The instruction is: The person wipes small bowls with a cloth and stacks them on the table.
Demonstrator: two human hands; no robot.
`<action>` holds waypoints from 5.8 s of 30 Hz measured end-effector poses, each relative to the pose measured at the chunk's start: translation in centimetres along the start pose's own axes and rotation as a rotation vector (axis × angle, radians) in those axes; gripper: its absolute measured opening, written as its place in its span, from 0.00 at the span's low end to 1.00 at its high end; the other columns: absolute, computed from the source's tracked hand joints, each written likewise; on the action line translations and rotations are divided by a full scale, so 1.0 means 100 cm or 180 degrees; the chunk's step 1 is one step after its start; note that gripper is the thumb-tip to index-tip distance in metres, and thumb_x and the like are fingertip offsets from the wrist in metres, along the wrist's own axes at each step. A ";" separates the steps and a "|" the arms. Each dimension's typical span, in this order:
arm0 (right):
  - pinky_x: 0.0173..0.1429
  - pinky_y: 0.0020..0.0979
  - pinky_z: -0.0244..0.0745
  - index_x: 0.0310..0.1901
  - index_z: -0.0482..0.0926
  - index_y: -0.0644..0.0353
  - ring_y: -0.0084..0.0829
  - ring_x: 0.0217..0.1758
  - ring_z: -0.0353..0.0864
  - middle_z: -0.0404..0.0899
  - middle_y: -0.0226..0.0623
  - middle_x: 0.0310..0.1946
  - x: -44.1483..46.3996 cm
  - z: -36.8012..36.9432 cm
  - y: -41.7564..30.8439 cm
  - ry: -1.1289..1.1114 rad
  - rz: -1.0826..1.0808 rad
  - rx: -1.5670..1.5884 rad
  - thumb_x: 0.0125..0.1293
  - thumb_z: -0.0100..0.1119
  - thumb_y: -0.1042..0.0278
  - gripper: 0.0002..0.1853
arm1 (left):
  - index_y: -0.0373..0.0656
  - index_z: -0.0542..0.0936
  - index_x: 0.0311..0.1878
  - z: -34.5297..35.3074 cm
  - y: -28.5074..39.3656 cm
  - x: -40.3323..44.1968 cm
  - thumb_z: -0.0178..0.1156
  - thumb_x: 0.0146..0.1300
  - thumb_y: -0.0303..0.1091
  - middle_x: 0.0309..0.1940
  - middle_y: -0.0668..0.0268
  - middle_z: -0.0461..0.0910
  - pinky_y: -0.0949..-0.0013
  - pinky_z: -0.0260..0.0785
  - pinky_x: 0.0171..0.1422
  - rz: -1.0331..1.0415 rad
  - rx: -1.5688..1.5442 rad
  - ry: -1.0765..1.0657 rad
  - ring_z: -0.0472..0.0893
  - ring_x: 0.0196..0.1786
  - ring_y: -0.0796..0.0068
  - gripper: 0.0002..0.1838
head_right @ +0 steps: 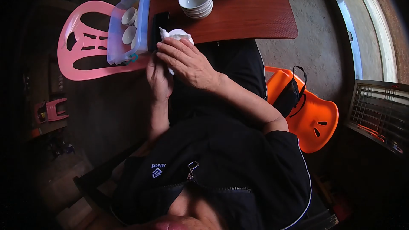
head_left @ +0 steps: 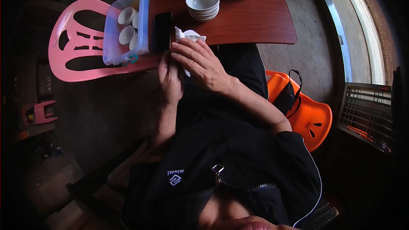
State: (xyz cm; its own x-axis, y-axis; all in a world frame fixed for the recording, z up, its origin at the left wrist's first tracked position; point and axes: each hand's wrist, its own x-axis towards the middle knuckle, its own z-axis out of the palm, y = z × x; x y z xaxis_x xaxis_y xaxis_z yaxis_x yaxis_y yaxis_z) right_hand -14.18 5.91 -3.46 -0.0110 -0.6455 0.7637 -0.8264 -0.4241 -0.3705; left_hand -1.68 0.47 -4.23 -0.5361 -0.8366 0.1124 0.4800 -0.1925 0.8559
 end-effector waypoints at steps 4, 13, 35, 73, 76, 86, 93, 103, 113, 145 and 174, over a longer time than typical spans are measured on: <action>0.69 0.42 0.60 0.60 0.69 0.63 0.45 0.68 0.63 0.65 0.47 0.64 0.012 -0.008 0.017 0.0154 0.1239 0.1475 0.63 0.52 0.68 0.23 | 0.38 0.72 0.56 0.002 0.005 0.002 0.47 0.72 0.33 0.52 0.63 0.75 0.69 0.63 0.63 0.0019 0.0132 -0.0181 0.72 0.55 0.73 0.14; 0.70 0.41 0.59 0.61 0.68 0.67 0.50 0.70 0.61 0.62 0.51 0.66 0.001 -0.004 0.003 0.0282 0.0452 0.0650 0.64 0.49 0.77 0.22 | 0.38 0.73 0.55 -0.002 0.007 0.002 0.47 0.72 0.35 0.53 0.61 0.75 0.69 0.63 0.64 -0.0111 -0.0289 0.0173 0.73 0.56 0.71 0.14; 0.45 0.25 0.67 0.46 0.72 0.65 0.21 0.37 0.70 0.73 0.31 0.34 0.025 -0.078 0.049 -0.0019 0.2921 0.3599 0.74 0.42 0.57 0.17 | 0.42 0.77 0.49 0.038 0.021 0.045 0.55 0.68 0.34 0.43 0.67 0.80 0.69 0.71 0.53 -0.1026 -0.1101 -0.0122 0.78 0.46 0.75 0.10; 0.67 0.37 0.63 0.58 0.73 0.62 0.44 0.66 0.68 0.71 0.44 0.59 0.073 -0.056 0.056 0.0374 0.1743 0.1286 0.71 0.48 0.59 0.20 | 0.38 0.72 0.55 0.055 0.023 0.080 0.51 0.71 0.38 0.47 0.68 0.76 0.76 0.63 0.58 -0.0225 0.0409 -0.0621 0.72 0.52 0.81 0.16; 0.67 0.48 0.62 0.59 0.71 0.62 0.47 0.68 0.65 0.68 0.45 0.62 0.072 -0.047 0.046 -0.0202 0.0486 0.0047 0.66 0.54 0.65 0.21 | 0.35 0.66 0.63 0.056 0.016 0.078 0.50 0.71 0.39 0.54 0.66 0.73 0.70 0.62 0.63 0.0182 0.0483 -0.0532 0.72 0.55 0.78 0.22; 0.64 0.35 0.65 0.60 0.69 0.63 0.37 0.60 0.72 0.73 0.44 0.56 0.069 -0.053 0.078 -0.0205 0.2121 0.2466 0.72 0.42 0.49 0.26 | 0.37 0.73 0.53 0.051 0.016 0.075 0.49 0.72 0.34 0.42 0.69 0.76 0.77 0.64 0.54 -0.0224 0.0767 -0.0644 0.72 0.46 0.85 0.13; 0.69 0.45 0.61 0.61 0.69 0.60 0.47 0.67 0.65 0.67 0.46 0.62 0.070 -0.041 0.058 0.0100 0.0951 0.0649 0.56 0.53 0.77 0.27 | 0.37 0.72 0.58 0.042 0.005 0.077 0.48 0.71 0.34 0.51 0.64 0.75 0.73 0.63 0.61 -0.0211 -0.0064 -0.0285 0.72 0.54 0.78 0.16; 0.61 0.42 0.66 0.57 0.70 0.63 0.48 0.54 0.72 0.72 0.46 0.52 0.076 -0.052 0.048 -0.0396 0.0932 0.0691 0.67 0.50 0.57 0.23 | 0.36 0.75 0.45 0.048 0.034 0.077 0.51 0.66 0.26 0.38 0.70 0.76 0.77 0.67 0.48 -0.0314 0.0743 -0.0670 0.73 0.42 0.83 0.07; 0.35 0.38 0.71 0.33 0.70 0.65 0.40 0.29 0.77 0.74 0.45 0.24 0.064 -0.064 0.072 -0.1366 0.2525 0.1823 0.73 0.43 0.58 0.18 | 0.35 0.77 0.41 0.017 0.034 0.077 0.55 0.64 0.28 0.31 0.71 0.78 0.81 0.67 0.41 -0.1043 0.0704 -0.1054 0.73 0.35 0.88 0.07; 0.36 0.28 0.72 0.40 0.74 0.59 0.21 0.34 0.76 0.77 0.31 0.31 0.053 -0.054 0.061 0.1466 0.4387 0.4101 0.72 0.44 0.48 0.20 | 0.45 0.78 0.48 0.040 0.004 0.076 0.55 0.68 0.33 0.46 0.70 0.79 0.69 0.67 0.59 -0.1106 -0.1411 -0.0246 0.75 0.52 0.78 0.08; 0.70 0.42 0.61 0.62 0.68 0.63 0.47 0.70 0.60 0.63 0.47 0.65 0.038 -0.043 0.049 0.0033 0.1383 0.0021 0.69 0.50 0.63 0.22 | 0.33 0.66 0.64 0.056 0.001 0.078 0.49 0.71 0.33 0.57 0.63 0.72 0.73 0.61 0.64 -0.0730 0.0291 -0.0837 0.70 0.59 0.76 0.21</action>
State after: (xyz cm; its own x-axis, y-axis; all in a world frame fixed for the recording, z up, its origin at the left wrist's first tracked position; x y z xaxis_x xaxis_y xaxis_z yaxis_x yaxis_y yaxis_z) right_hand -20.73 4.15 -0.11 -0.3629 -0.7585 0.5413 -0.7400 -0.1185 -0.6621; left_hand -9.71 -3.22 -0.49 -0.7886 -0.6143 0.0281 0.2688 -0.3033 0.9142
